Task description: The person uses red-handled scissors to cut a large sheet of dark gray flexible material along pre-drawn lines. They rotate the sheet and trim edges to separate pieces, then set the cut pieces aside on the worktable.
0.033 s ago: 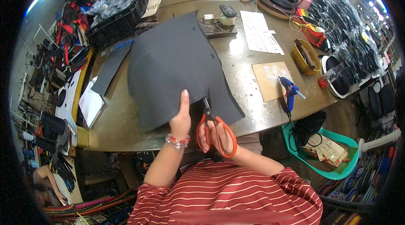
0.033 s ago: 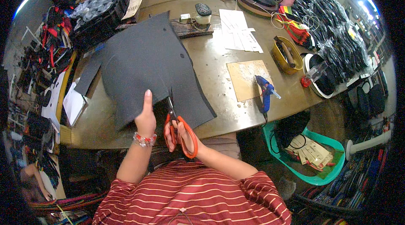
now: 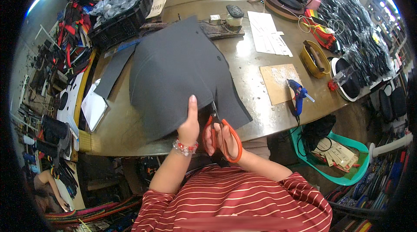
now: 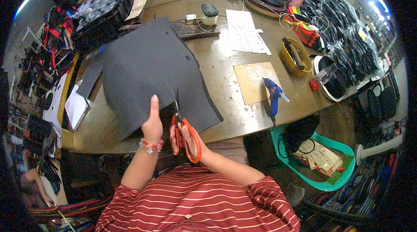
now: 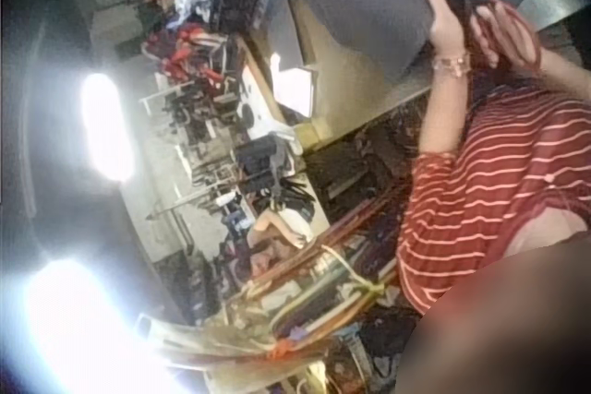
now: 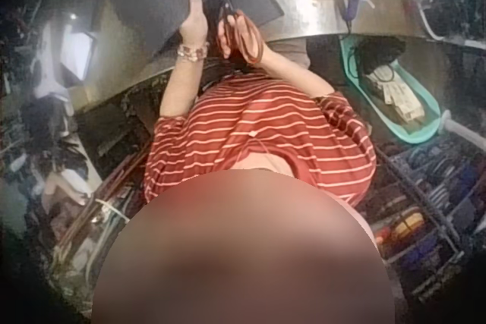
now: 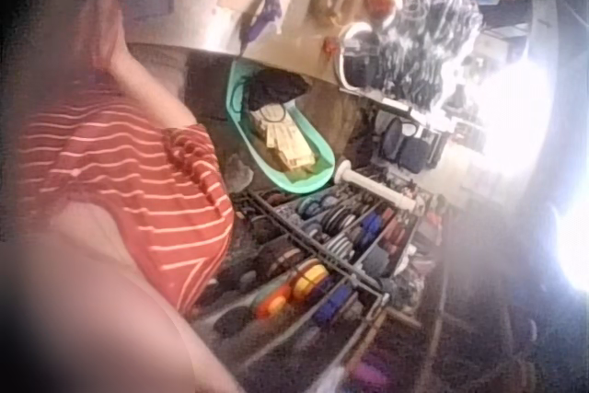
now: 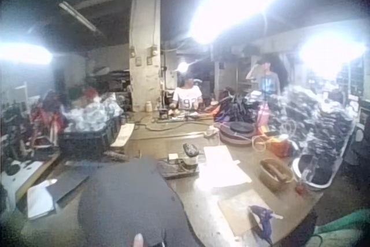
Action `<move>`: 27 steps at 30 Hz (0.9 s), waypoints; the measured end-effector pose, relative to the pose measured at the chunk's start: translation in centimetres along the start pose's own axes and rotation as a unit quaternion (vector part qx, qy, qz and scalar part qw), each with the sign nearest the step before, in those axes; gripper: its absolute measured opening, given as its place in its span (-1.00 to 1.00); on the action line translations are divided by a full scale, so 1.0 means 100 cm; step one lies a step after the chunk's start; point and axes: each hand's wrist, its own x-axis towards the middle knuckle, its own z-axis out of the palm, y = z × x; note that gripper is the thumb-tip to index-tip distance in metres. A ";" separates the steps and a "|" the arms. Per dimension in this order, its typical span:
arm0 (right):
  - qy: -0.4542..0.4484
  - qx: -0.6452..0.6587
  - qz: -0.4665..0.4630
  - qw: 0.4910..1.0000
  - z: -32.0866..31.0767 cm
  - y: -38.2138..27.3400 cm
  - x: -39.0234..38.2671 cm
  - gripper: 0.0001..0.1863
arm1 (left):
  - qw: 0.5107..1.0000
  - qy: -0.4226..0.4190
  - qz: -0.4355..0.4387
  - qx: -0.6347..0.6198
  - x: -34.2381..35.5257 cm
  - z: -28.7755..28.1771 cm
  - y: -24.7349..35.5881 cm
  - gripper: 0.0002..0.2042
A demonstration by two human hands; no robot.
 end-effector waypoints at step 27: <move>-0.025 -0.186 0.105 0.977 -0.002 -0.027 -0.030 -0.30 | 0.921 -0.092 -0.100 -0.366 0.007 -0.006 -0.024 -0.75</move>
